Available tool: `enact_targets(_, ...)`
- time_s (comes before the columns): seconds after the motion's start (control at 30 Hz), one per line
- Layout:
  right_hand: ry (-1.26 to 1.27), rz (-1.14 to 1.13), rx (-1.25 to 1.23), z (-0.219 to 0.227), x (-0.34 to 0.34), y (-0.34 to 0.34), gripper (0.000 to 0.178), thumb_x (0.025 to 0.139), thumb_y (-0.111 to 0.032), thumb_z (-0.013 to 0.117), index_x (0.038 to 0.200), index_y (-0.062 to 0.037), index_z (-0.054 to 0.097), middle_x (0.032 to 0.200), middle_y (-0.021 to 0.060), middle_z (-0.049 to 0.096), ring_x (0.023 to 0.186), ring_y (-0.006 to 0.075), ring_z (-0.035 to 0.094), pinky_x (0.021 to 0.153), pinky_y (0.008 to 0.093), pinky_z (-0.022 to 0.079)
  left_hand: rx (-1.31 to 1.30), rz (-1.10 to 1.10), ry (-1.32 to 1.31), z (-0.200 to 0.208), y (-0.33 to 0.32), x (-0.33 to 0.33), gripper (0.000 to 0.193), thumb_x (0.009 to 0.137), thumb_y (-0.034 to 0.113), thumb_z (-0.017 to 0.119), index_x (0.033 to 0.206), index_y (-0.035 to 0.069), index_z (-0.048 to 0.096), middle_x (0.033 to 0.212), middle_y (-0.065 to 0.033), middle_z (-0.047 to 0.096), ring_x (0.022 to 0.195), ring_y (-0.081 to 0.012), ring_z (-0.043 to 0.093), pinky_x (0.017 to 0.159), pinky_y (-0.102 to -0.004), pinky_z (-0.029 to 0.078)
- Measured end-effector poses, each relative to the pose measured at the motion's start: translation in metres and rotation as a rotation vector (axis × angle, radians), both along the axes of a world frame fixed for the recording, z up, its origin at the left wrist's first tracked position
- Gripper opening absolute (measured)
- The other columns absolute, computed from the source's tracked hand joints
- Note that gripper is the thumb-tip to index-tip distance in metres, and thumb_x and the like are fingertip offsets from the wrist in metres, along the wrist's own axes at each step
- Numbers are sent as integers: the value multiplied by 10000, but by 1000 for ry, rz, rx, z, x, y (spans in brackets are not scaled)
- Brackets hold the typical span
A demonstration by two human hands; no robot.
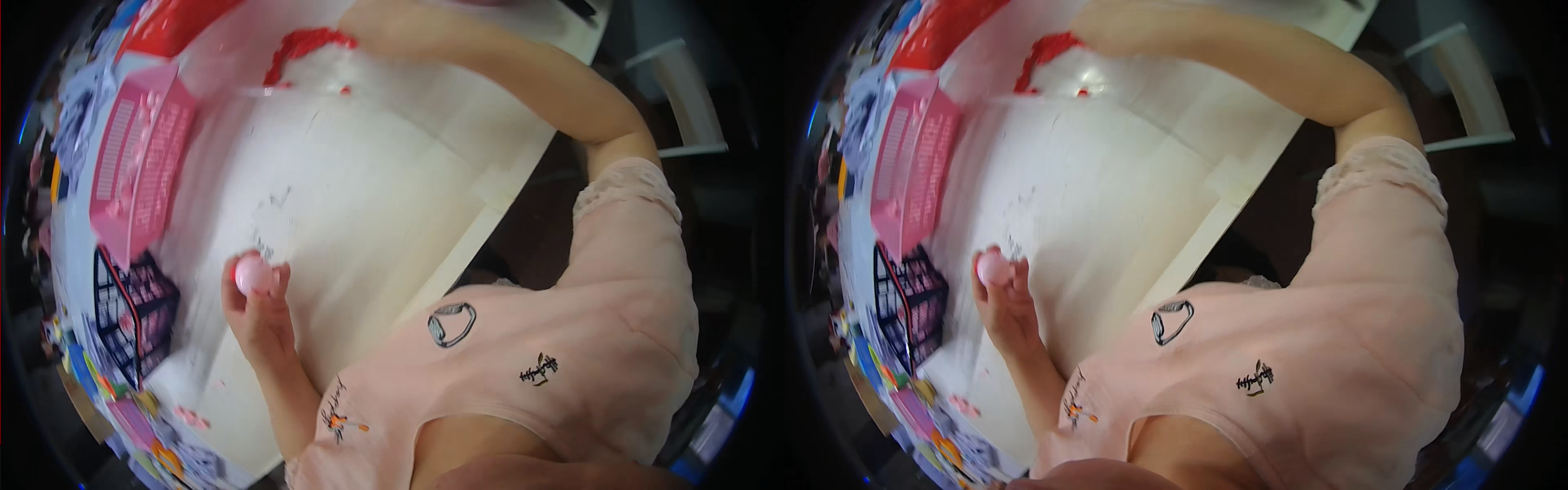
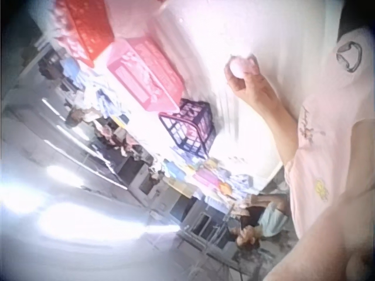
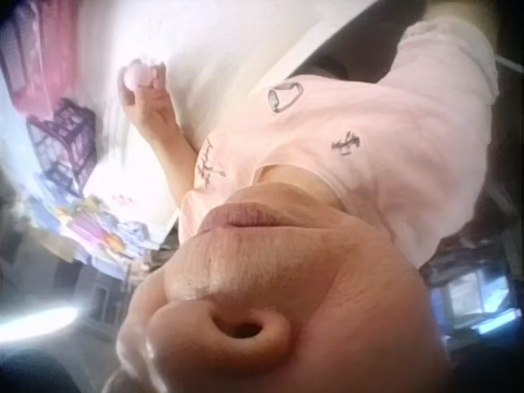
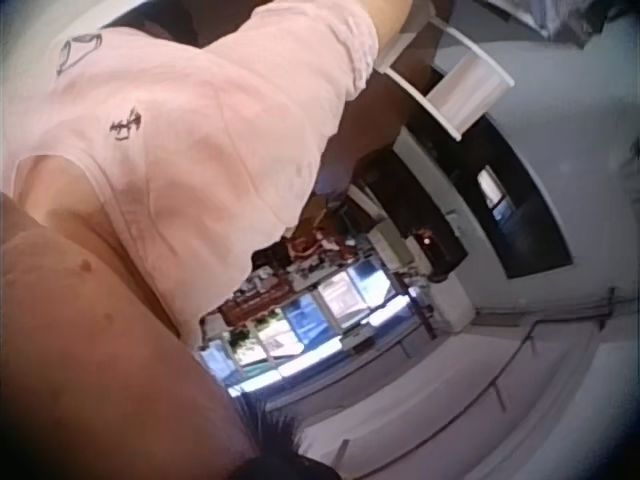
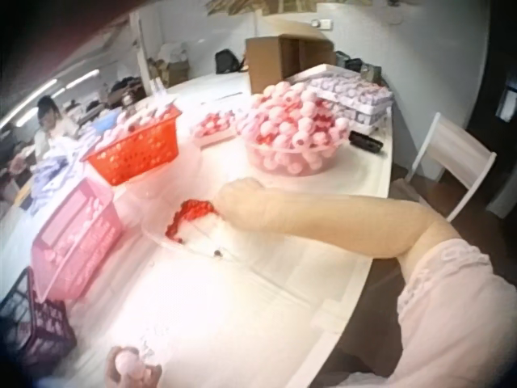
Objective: The person assembles small pink plastic spheres with red plastic attachment pieces.
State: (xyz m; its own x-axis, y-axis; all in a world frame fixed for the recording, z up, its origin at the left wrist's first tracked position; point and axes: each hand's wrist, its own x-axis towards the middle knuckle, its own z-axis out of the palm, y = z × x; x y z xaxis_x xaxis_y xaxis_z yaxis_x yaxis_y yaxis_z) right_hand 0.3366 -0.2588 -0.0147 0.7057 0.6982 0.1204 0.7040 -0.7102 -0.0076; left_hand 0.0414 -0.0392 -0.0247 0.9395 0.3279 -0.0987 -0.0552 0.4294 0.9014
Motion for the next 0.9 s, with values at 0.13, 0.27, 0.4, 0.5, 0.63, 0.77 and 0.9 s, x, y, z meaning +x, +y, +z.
enact_targets(0.13,16,28,-15,34,-15,-24,166,733,-179,552,769,-41,638,748,157,627,744,291,618,672,375,478,-118,-94,-98,9,-8,16,406,803,31,549,1179,-6,400,1146,-154,471,928,-241,552,898,-411,441)
enact_targets(0.27,79,71,111,31,-19,-12,178,728,-190,579,741,-21,633,713,151,621,696,274,613,658,358,470,-292,-149,-165,5,-1,14,356,826,77,567,1157,41,440,1147,-147,479,930,-238,552,889,-384,449)
enact_targets(0.4,105,25,200,33,-20,-13,188,748,-191,570,721,-13,625,683,145,610,657,263,602,642,354,465,-375,-142,-167,5,0,14,421,826,128,588,1204,53,417,1138,-140,490,948,-219,535,888,-380,446)
enact_targets(0.5,-204,228,169,27,-1,-39,211,765,-206,556,703,-15,620,668,136,607,657,262,599,636,353,461,-365,-132,-121,10,-9,17,502,833,154,581,1267,46,352,1143,-142,486,940,-213,535,901,-397,427)
enact_targets(0.63,43,295,383,-3,10,-16,238,816,-221,514,761,-21,631,711,121,621,697,243,605,629,322,464,-308,-50,-101,-1,-1,-5,509,847,164,560,1278,31,323,1148,-148,485,909,-212,562,913,-409,419)
enact_targets(0.77,628,-113,508,43,-21,-18,183,823,-185,556,871,-26,631,770,72,630,663,142,577,589,253,448,-323,-104,-142,0,-1,3,483,851,175,557,1257,26,344,1149,-152,488,906,-215,583,916,-403,438)
enact_targets(0.9,855,-154,700,42,-13,-28,189,807,-232,573,856,-58,630,753,28,616,590,87,525,525,241,393,-317,-166,-168,-2,0,10,465,868,201,528,1264,36,349,1179,-156,487,938,-216,586,935,-391,434)
